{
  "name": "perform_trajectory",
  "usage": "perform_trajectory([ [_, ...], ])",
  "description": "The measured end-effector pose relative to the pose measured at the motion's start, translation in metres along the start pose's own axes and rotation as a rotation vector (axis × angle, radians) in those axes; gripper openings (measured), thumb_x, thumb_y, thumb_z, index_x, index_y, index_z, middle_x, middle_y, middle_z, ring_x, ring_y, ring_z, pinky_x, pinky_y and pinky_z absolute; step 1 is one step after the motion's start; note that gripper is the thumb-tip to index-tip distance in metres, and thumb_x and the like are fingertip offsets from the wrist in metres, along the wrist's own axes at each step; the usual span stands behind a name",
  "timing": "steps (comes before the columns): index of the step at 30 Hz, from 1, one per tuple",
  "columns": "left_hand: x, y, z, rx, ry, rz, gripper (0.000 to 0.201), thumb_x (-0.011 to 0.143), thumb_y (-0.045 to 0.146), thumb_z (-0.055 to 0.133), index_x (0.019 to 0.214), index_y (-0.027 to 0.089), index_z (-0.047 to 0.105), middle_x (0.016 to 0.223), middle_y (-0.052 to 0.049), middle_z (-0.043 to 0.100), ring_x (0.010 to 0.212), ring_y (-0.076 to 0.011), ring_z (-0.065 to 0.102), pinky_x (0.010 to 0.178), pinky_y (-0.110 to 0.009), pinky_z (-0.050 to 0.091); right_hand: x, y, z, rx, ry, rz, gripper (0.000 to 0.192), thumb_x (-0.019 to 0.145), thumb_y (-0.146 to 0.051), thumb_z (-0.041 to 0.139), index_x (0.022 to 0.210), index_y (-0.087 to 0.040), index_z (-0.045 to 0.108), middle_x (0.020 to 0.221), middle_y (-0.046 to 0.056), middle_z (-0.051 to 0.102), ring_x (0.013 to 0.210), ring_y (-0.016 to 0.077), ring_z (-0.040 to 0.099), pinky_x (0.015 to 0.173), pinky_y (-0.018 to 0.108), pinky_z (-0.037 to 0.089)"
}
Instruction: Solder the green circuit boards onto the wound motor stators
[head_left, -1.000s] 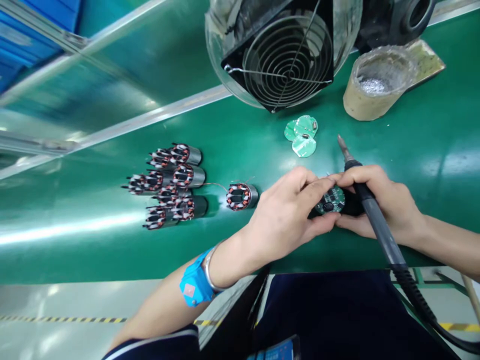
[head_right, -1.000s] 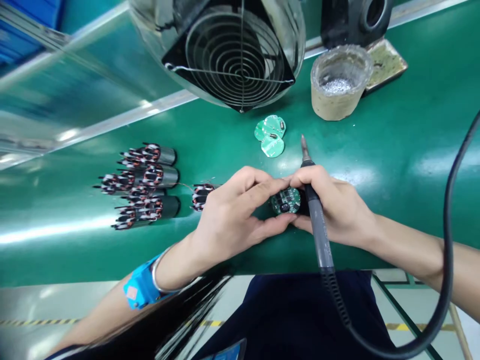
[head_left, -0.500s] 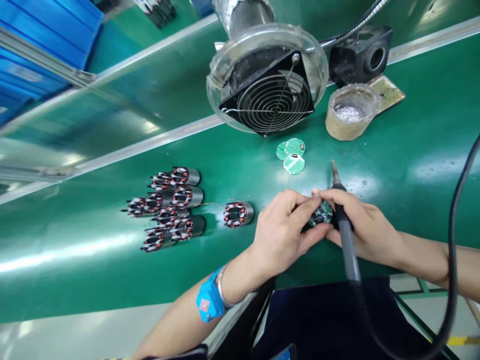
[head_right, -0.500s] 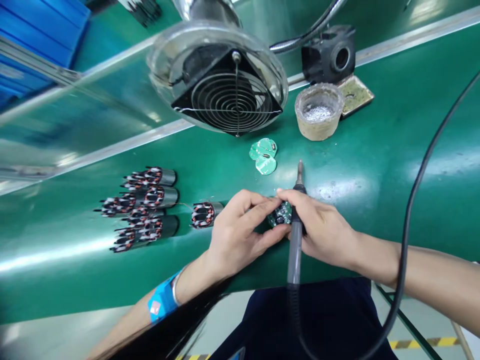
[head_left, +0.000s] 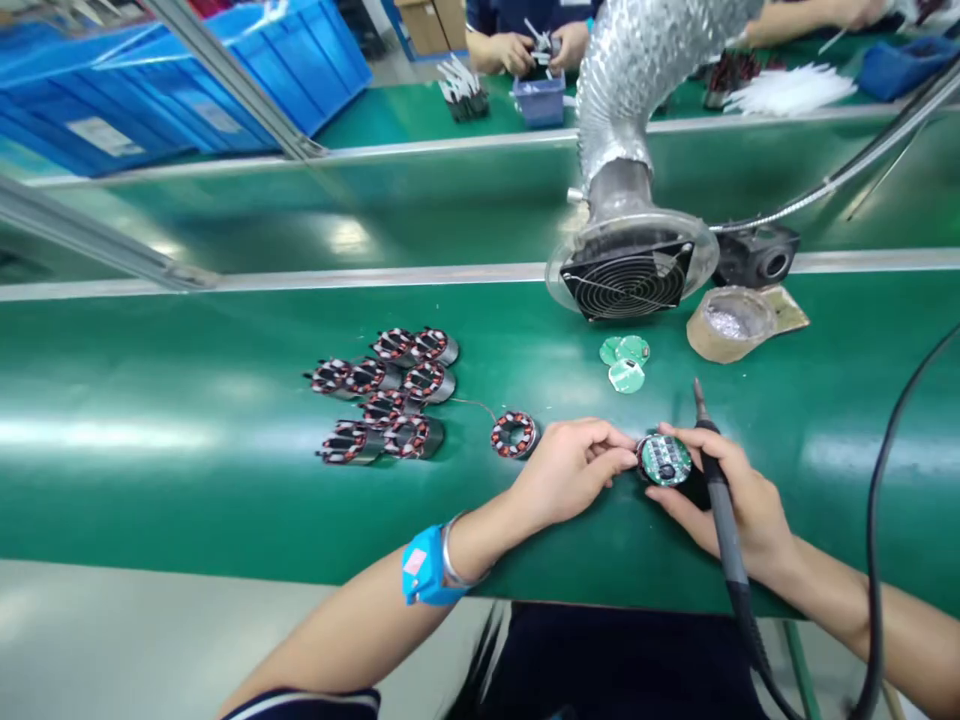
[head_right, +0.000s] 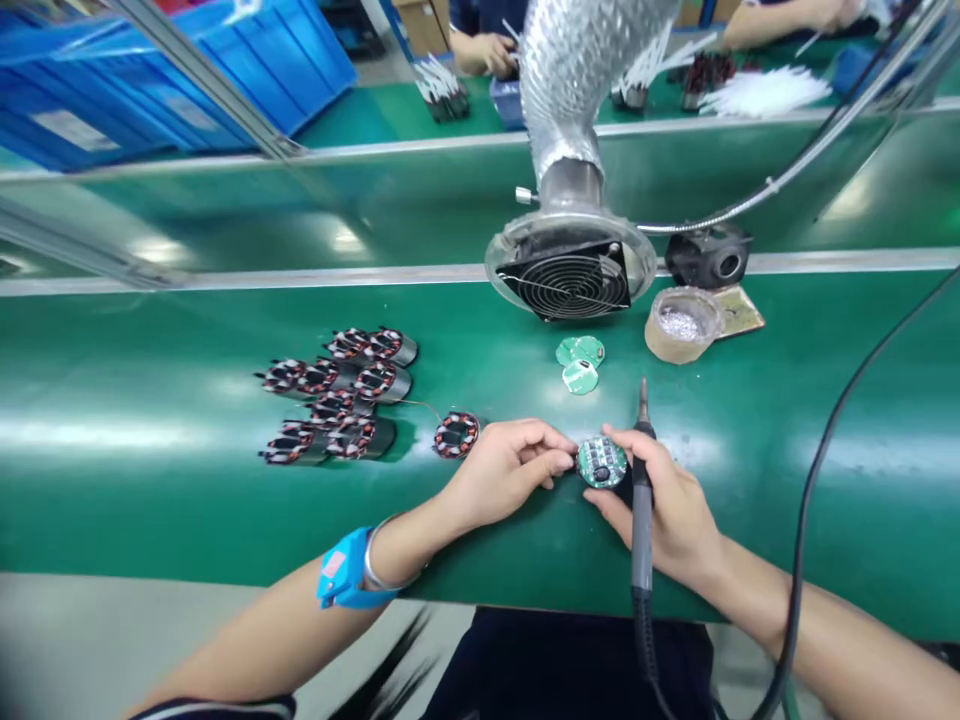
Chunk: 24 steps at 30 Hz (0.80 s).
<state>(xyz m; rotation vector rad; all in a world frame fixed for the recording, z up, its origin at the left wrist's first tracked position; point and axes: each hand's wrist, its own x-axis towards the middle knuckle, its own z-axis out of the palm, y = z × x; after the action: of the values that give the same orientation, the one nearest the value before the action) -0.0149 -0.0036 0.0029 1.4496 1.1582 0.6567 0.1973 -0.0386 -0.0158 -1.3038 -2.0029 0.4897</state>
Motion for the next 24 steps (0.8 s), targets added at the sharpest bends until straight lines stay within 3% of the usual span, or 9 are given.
perform_trajectory([
  [6,0.008,-0.003,0.014,-0.415,-0.045,-0.143,0.021,0.076,0.030,0.069,0.082,0.011,0.065,0.063,0.001,0.060,0.047,-0.0073,0.054,0.046,-0.019,0.047,-0.003,0.005,0.001,-0.025,0.036,-0.014,0.057,0.081,-0.032,0.072,0.129,-0.022,0.044,0.121,0.010,0.067,0.103,0.0220,0.069,0.086,0.031,0.060],
  [12,0.009,-0.005,0.021,-0.414,0.028,0.009,0.021,0.076,0.029,0.070,0.084,0.010,0.066,0.071,0.000,0.061,0.046,-0.0050,0.055,0.044,-0.015,0.045,-0.004,0.012,-0.002,-0.049,0.095,-0.012,0.058,0.076,-0.037,0.076,0.126,-0.023,0.049,0.116,0.010,0.069,0.100,0.0247,0.070,0.083,0.036,0.061],
  [15,0.015,-0.004,0.019,-0.538,-0.025,0.069,0.029,0.071,0.030,0.077,0.091,0.011,0.069,0.074,-0.001,0.061,0.053,-0.0070,0.058,0.046,-0.016,0.049,-0.005,0.015,-0.003,0.014,0.110,-0.034,0.060,0.075,-0.035,0.077,0.125,-0.022,0.048,0.114,0.012,0.070,0.101,0.0273,0.070,0.082,0.040,0.061],
  [18,0.021,-0.003,0.013,-0.624,-0.091,0.117,0.029,0.062,0.031,0.084,0.080,0.011,0.072,0.086,-0.002,0.058,0.057,-0.0072,0.060,0.046,-0.018,0.052,-0.005,0.017,-0.004,0.117,0.089,-0.074,0.059,0.075,-0.032,0.076,0.125,-0.020,0.048,0.114,0.015,0.070,0.099,0.0284,0.071,0.083,0.043,0.061],
  [21,0.024,-0.004,0.009,-0.730,-0.188,0.045,0.035,0.052,0.035,0.089,0.068,0.010,0.070,0.083,-0.001,0.059,0.056,-0.0081,0.061,0.045,-0.019,0.052,-0.006,0.015,-0.006,0.122,0.061,-0.095,0.058,0.074,-0.030,0.077,0.124,-0.020,0.049,0.112,0.015,0.070,0.100,0.0293,0.070,0.084,0.044,0.060],
  [24,0.023,-0.004,0.012,-0.799,-0.232,-0.091,0.043,0.047,0.038,0.091,0.071,0.011,0.068,0.070,-0.001,0.062,0.052,-0.0095,0.061,0.045,-0.019,0.052,-0.006,0.012,-0.010,0.120,0.040,-0.157,0.058,0.074,-0.028,0.078,0.124,-0.021,0.049,0.113,0.014,0.070,0.101,0.0295,0.070,0.084,0.043,0.061],
])
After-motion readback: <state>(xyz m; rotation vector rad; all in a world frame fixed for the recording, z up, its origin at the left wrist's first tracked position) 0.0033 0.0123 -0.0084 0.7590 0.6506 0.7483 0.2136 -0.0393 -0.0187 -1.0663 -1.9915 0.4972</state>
